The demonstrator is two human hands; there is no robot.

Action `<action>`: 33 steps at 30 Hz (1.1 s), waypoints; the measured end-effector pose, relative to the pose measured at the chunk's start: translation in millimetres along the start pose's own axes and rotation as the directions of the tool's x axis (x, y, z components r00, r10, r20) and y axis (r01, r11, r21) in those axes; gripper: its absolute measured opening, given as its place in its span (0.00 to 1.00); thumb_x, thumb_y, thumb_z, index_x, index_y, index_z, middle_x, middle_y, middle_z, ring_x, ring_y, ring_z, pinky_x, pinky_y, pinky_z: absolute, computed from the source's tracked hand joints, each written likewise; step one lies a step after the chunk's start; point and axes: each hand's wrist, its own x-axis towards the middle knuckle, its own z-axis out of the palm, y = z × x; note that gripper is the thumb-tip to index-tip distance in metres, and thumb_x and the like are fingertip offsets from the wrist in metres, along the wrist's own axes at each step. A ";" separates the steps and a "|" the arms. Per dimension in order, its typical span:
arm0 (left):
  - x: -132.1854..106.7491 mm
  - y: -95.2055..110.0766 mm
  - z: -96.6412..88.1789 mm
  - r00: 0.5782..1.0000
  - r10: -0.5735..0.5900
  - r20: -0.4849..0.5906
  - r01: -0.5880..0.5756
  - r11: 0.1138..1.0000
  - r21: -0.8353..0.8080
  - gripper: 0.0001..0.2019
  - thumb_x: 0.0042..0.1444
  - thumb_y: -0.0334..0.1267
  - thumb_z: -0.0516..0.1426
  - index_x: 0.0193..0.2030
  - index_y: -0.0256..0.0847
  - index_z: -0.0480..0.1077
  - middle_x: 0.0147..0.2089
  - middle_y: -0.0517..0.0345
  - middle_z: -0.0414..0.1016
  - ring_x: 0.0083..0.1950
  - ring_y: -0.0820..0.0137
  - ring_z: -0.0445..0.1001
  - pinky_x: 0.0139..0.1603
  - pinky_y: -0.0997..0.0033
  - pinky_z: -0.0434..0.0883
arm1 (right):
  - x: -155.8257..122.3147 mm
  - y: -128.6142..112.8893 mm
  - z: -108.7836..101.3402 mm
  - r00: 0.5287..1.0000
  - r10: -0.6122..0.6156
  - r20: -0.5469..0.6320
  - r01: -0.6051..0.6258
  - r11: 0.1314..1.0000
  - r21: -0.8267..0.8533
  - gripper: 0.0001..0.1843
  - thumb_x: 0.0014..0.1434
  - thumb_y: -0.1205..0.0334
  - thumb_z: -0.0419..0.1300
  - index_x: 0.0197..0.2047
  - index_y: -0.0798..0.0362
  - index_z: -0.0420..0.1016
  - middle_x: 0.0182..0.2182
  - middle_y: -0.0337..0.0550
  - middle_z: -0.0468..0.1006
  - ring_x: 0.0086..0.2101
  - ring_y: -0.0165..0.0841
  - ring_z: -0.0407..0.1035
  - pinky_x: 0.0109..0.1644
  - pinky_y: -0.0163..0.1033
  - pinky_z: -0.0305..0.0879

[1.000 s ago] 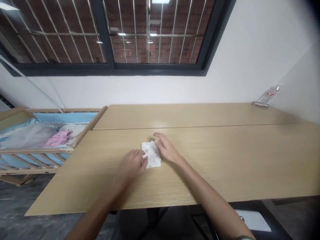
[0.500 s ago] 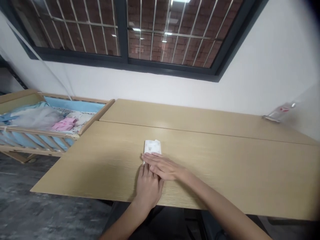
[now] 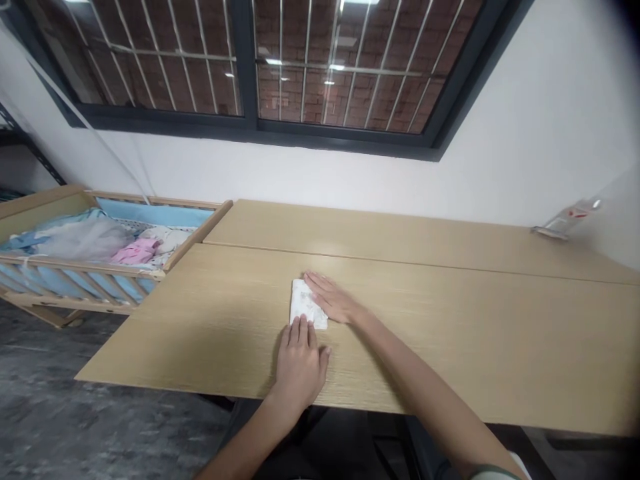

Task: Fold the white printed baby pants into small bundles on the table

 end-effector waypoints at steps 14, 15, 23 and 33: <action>69.0 -50.3 -24.7 0.901 -0.284 0.328 0.234 0.955 0.184 0.22 0.68 0.48 0.47 0.49 0.30 0.72 0.50 0.34 0.78 0.51 0.50 0.76 0.52 0.54 0.68 | -2.6 4.8 23.0 0.815 0.249 -0.523 0.002 0.901 0.433 0.19 0.58 0.51 0.63 0.49 0.54 0.79 0.42 0.47 0.73 0.40 0.36 0.69 0.48 0.44 0.67; 69.5 -48.5 -23.1 0.901 -0.265 0.343 0.220 0.961 0.164 0.21 0.68 0.46 0.47 0.49 0.30 0.72 0.50 0.35 0.78 0.52 0.52 0.76 0.52 0.56 0.68 | -4.0 -0.3 27.4 0.808 0.257 -0.530 -0.002 0.901 0.434 0.18 0.57 0.53 0.64 0.48 0.54 0.78 0.40 0.45 0.72 0.38 0.35 0.68 0.46 0.43 0.67; 28.8 -61.5 -55.2 0.898 -0.151 0.413 0.162 0.987 0.009 0.14 0.68 0.42 0.47 0.43 0.37 0.70 0.43 0.44 0.79 0.45 0.59 0.77 0.44 0.64 0.66 | -32.7 -57.2 47.1 0.838 0.259 -0.481 -0.102 0.939 0.327 0.13 0.53 0.58 0.67 0.41 0.52 0.73 0.39 0.41 0.71 0.42 0.36 0.65 0.49 0.41 0.61; -80.1 -118.1 -143.3 0.899 -0.126 0.420 0.285 0.896 -0.340 0.18 0.66 0.54 0.48 0.31 0.45 0.55 0.27 0.67 0.59 0.30 0.70 0.63 0.32 0.71 0.58 | -55.0 -185.6 91.8 0.938 0.140 -0.318 -0.019 0.934 0.356 0.10 0.53 0.63 0.65 0.37 0.52 0.68 0.31 0.35 0.69 0.36 0.33 0.62 0.47 0.40 0.54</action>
